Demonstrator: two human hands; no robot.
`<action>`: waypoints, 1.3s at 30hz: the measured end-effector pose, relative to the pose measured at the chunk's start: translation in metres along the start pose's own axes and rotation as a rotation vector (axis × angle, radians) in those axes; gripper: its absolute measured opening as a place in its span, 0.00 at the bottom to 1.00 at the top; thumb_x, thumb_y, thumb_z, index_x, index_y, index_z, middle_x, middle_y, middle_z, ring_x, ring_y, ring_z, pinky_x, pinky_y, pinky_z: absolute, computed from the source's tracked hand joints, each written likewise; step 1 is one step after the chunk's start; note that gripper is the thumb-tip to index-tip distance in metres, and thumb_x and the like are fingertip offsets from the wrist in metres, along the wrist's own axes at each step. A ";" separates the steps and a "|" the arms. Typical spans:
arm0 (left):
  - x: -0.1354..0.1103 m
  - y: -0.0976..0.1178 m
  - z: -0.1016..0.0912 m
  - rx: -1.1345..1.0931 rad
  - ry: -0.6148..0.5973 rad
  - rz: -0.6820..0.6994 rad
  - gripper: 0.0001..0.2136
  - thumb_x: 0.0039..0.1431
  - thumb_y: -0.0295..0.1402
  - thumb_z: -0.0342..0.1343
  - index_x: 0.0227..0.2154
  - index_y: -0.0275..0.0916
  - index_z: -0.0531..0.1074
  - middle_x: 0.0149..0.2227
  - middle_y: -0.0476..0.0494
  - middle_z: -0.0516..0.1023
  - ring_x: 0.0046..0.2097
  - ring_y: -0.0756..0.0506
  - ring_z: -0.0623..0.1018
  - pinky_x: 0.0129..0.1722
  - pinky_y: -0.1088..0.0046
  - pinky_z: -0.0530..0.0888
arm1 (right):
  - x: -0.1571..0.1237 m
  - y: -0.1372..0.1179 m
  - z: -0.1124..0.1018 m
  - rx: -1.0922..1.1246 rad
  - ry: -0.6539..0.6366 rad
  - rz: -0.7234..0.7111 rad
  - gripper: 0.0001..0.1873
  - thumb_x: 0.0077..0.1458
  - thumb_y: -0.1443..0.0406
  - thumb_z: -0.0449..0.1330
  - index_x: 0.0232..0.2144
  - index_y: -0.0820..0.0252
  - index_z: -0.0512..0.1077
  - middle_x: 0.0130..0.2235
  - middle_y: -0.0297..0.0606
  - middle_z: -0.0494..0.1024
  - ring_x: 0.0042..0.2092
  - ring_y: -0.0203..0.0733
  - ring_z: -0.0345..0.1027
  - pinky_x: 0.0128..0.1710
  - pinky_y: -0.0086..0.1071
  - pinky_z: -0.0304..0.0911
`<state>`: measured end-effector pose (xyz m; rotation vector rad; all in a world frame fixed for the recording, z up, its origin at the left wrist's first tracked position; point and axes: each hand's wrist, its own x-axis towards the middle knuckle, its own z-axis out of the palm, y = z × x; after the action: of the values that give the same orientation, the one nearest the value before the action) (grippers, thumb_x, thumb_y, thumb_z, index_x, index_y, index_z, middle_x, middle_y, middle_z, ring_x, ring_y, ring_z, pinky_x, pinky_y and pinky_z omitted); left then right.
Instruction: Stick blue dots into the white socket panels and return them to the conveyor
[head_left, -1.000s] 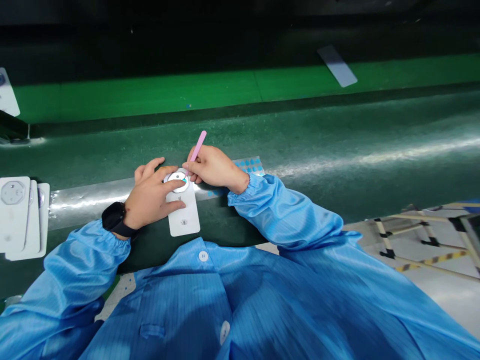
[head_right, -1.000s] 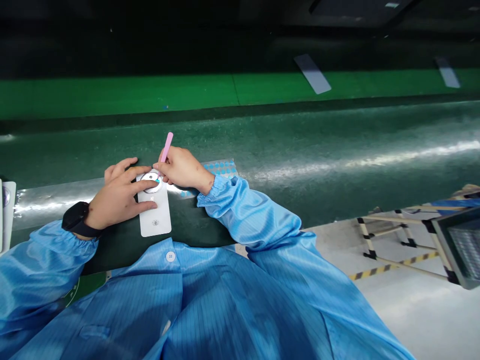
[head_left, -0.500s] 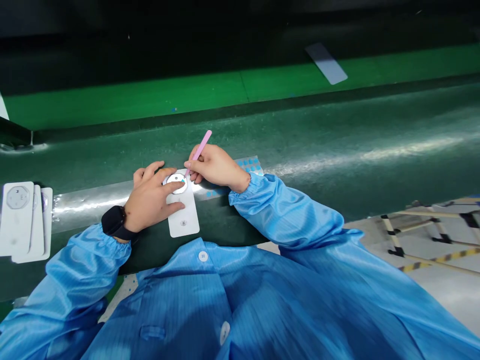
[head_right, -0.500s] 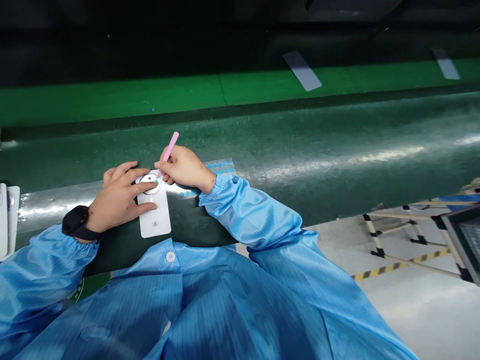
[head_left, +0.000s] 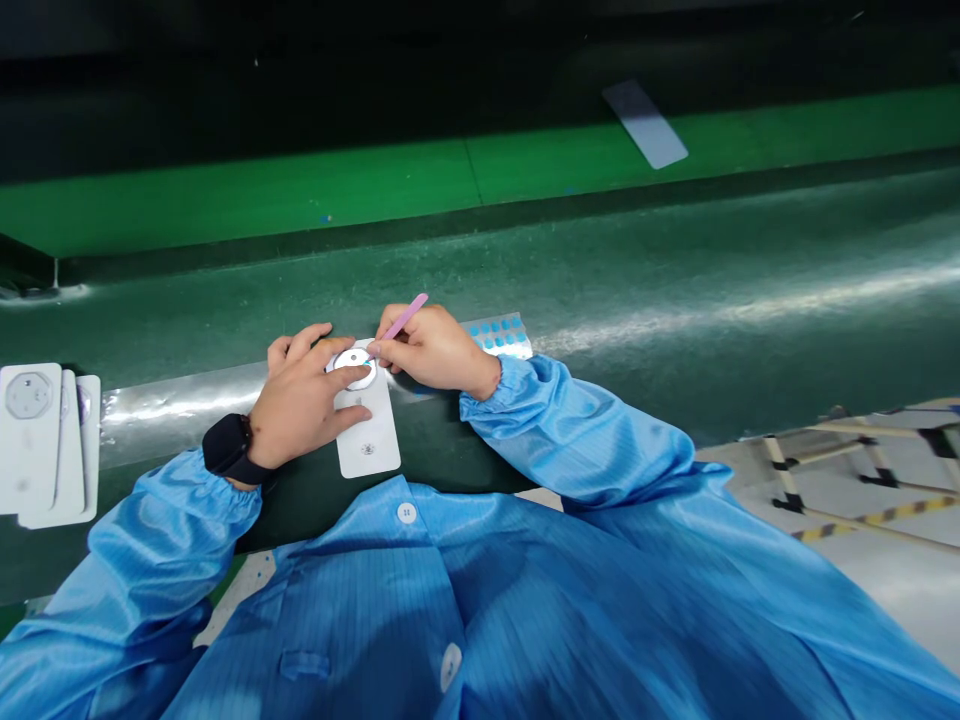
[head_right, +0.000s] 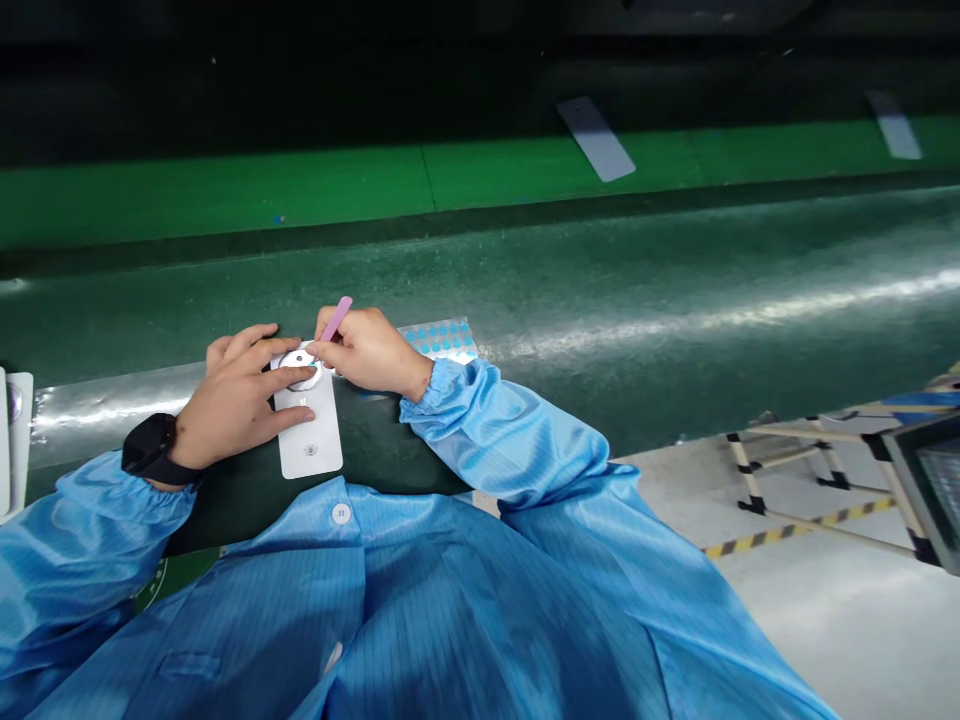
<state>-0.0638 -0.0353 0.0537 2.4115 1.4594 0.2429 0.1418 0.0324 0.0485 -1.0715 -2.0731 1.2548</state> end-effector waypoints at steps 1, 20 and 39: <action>0.000 0.000 0.000 0.000 -0.005 -0.002 0.17 0.52 0.42 0.66 0.46 0.50 0.81 0.59 0.39 0.75 0.65 0.26 0.62 0.58 0.40 0.59 | 0.000 0.000 0.000 -0.019 0.007 -0.023 0.09 0.58 0.64 0.60 0.27 0.59 0.67 0.25 0.31 0.74 0.30 0.37 0.69 0.32 0.29 0.59; 0.002 0.003 0.000 0.005 -0.007 -0.028 0.17 0.52 0.41 0.67 0.46 0.48 0.81 0.59 0.38 0.75 0.65 0.27 0.63 0.58 0.40 0.60 | -0.003 0.003 0.002 -0.105 0.006 -0.148 0.11 0.60 0.62 0.58 0.26 0.59 0.67 0.27 0.32 0.71 0.31 0.37 0.65 0.34 0.31 0.56; 0.002 0.003 0.002 -0.011 0.008 -0.040 0.16 0.51 0.41 0.68 0.44 0.49 0.81 0.58 0.39 0.75 0.65 0.27 0.63 0.58 0.40 0.59 | -0.004 0.003 0.003 -0.094 0.023 -0.106 0.10 0.59 0.62 0.58 0.26 0.59 0.66 0.26 0.32 0.72 0.30 0.37 0.64 0.33 0.31 0.56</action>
<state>-0.0594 -0.0355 0.0529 2.3724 1.5040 0.2513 0.1430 0.0289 0.0450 -0.9968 -2.1608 1.0984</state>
